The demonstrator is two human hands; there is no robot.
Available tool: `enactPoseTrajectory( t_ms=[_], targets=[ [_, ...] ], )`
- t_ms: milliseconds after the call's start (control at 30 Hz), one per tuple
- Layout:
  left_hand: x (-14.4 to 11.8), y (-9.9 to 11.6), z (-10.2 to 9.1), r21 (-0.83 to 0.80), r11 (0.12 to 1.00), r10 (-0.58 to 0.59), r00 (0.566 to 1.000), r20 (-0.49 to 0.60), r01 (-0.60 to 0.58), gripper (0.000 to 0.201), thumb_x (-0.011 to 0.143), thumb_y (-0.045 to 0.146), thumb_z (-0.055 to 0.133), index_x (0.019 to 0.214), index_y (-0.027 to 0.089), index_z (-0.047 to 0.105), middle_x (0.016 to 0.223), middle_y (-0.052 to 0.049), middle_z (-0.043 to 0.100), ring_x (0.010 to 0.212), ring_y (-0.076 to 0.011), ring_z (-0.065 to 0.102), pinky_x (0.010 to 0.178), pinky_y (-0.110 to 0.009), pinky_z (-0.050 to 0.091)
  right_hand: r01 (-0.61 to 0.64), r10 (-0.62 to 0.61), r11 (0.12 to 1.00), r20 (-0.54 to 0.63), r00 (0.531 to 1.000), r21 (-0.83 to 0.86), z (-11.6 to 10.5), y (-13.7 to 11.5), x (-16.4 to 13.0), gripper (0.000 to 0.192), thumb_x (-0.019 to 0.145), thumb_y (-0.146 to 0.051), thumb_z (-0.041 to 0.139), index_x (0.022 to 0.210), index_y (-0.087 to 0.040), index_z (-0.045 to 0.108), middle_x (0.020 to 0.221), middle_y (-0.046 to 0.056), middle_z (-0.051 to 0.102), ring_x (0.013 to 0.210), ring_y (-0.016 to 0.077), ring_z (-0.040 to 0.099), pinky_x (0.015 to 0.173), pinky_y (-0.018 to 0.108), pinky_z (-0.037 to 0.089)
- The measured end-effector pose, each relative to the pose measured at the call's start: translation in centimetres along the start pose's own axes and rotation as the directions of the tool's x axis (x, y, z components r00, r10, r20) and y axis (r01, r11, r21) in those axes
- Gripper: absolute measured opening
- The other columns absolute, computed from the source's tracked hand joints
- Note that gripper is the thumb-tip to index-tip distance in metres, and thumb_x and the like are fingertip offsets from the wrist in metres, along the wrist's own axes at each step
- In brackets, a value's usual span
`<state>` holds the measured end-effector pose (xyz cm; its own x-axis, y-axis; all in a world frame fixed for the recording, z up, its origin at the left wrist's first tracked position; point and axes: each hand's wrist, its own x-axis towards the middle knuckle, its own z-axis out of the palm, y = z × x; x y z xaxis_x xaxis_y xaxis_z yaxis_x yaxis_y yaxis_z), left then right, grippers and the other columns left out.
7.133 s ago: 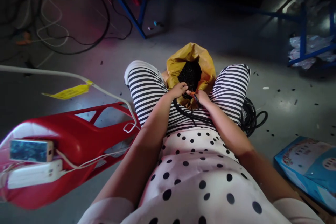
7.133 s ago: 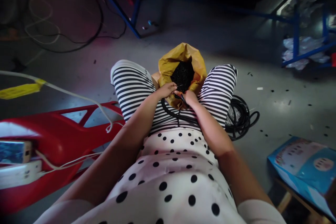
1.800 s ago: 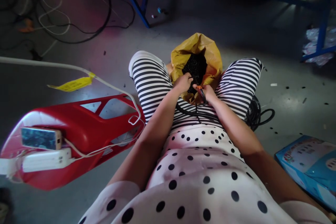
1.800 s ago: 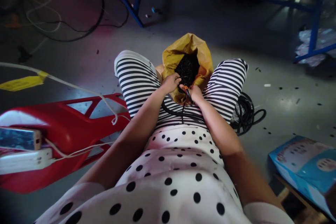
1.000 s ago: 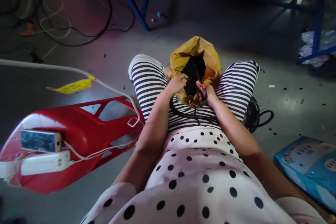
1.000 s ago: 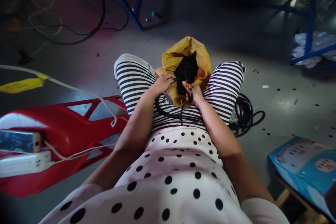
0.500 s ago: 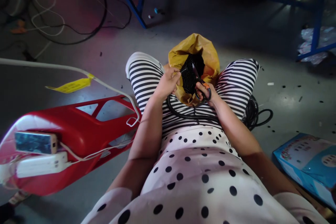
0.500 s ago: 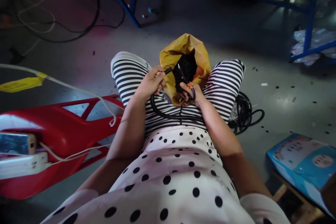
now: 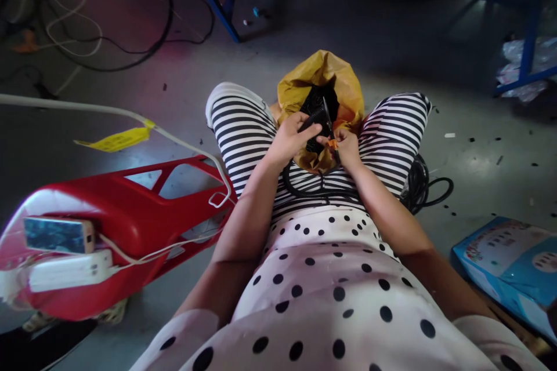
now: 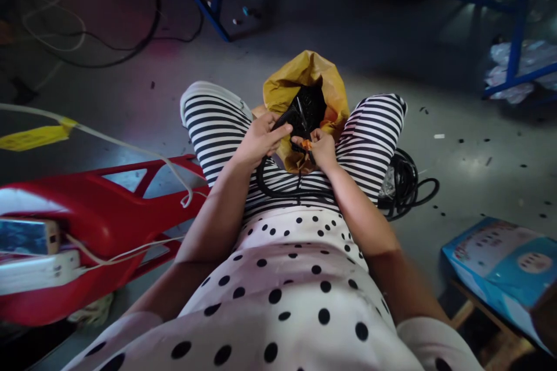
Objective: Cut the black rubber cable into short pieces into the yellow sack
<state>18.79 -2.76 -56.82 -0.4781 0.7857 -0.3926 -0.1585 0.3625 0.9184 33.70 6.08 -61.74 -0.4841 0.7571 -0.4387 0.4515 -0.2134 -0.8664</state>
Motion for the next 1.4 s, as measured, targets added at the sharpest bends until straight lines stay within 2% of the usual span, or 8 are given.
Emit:
enactPoseTrajectory(
  t_ms=[100,267,367,433,533,967,1167,1400],
  targets=[
    [-0.9,-0.2,0.8,-0.154,0.980,-0.105,0.986,0.132,0.125,0.038,0.091,0.045,0.079,0.089,0.023,0.048,0.066,0.008,0.051,0.040,-0.0032,0.030,0.037,-0.019,0.025,0.077,-0.108,0.984,-0.196,0.975,-0.157,0.0,0.2,0.4,0.058,0.077,-0.056,0.088,0.072,-0.025,0.039,0.064,-0.006,0.042,0.064,0.0127,0.043,0.058,0.027,0.036],
    [-1.4,-0.9,2.4,-0.192,0.978,-0.084,0.996,0.019,0.086,0.045,0.086,0.042,0.083,0.089,0.025,0.042,0.081,0.004,0.067,0.040,-0.0032,0.035,0.037,-0.020,0.029,0.062,-0.141,0.971,-0.344,0.928,-0.231,-0.1,0.5,0.8,0.038,0.088,-0.037,0.077,0.077,-0.025,0.042,0.071,-0.004,0.051,0.071,0.0152,0.047,0.067,0.027,0.040],
    [-1.8,-0.8,3.2,-0.001,1.000,-0.007,0.998,-0.064,0.007,0.037,0.084,0.033,0.084,0.087,0.023,0.049,0.081,0.003,0.070,0.050,-0.0077,0.050,0.047,-0.022,0.042,0.059,-0.139,0.971,-0.353,0.925,-0.230,-0.2,0.7,1.0,0.037,0.090,-0.039,0.074,0.079,-0.025,0.043,0.071,-0.003,0.052,0.071,0.0157,0.048,0.068,0.027,0.041],
    [-2.3,-0.2,3.6,0.164,0.985,0.078,0.991,-0.108,-0.060,0.027,0.085,0.024,0.081,0.083,0.022,0.055,0.082,0.002,0.072,0.066,-0.0124,0.062,0.063,-0.024,0.053,0.056,-0.140,0.970,-0.355,0.924,-0.236,-0.2,0.7,1.0,0.035,0.091,-0.041,0.073,0.080,-0.025,0.043,0.071,-0.004,0.052,0.070,0.0156,0.048,0.066,0.027,0.040],
    [-3.1,1.0,3.9,0.302,0.948,0.148,0.981,-0.127,-0.104,0.019,0.085,0.014,0.078,0.082,0.022,0.060,0.085,0.001,0.074,0.082,-0.0157,0.069,0.082,-0.026,0.056,0.054,-0.144,0.967,-0.361,0.921,-0.248,-0.1,0.6,0.9,0.035,0.090,-0.040,0.073,0.081,-0.024,0.044,0.072,-0.004,0.052,0.070,0.0152,0.047,0.066,0.027,0.038],
    [-3.8,1.2,4.2,0.388,0.915,0.160,0.983,-0.087,-0.115,0.013,0.088,0.015,0.075,0.090,0.022,0.065,0.096,0.000,0.079,0.091,-0.0185,0.074,0.089,-0.028,0.058,0.121,-0.180,0.977,-0.363,0.914,-0.178,0.1,0.5,0.6,0.038,0.086,-0.041,0.075,0.080,-0.024,0.042,0.072,-0.005,0.046,0.073,0.0144,0.046,0.068,0.026,0.039],
    [-3.6,1.3,4.1,0.310,0.943,0.148,0.987,-0.062,-0.122,0.015,0.087,0.011,0.075,0.087,0.021,0.063,0.097,0.000,0.081,0.089,-0.0170,0.074,0.089,-0.028,0.058,0.214,-0.234,0.972,-0.284,0.930,-0.100,0.1,0.8,0.6,0.044,0.086,-0.047,0.075,0.076,-0.024,0.039,0.072,-0.005,0.041,0.070,0.0128,0.038,0.064,0.026,0.035],
    [-3.0,0.5,3.9,0.212,0.975,0.076,0.997,-0.032,-0.068,0.016,0.085,0.012,0.074,0.084,0.020,0.061,0.092,-0.002,0.079,0.089,-0.0173,0.073,0.087,-0.028,0.057,0.196,-0.196,0.980,-0.224,0.955,-0.023,0.3,0.5,0.6,0.051,0.083,-0.057,0.079,0.075,-0.024,0.041,0.073,-0.004,0.040,0.072,0.0127,0.037,0.063,0.025,0.035]
  ],
)
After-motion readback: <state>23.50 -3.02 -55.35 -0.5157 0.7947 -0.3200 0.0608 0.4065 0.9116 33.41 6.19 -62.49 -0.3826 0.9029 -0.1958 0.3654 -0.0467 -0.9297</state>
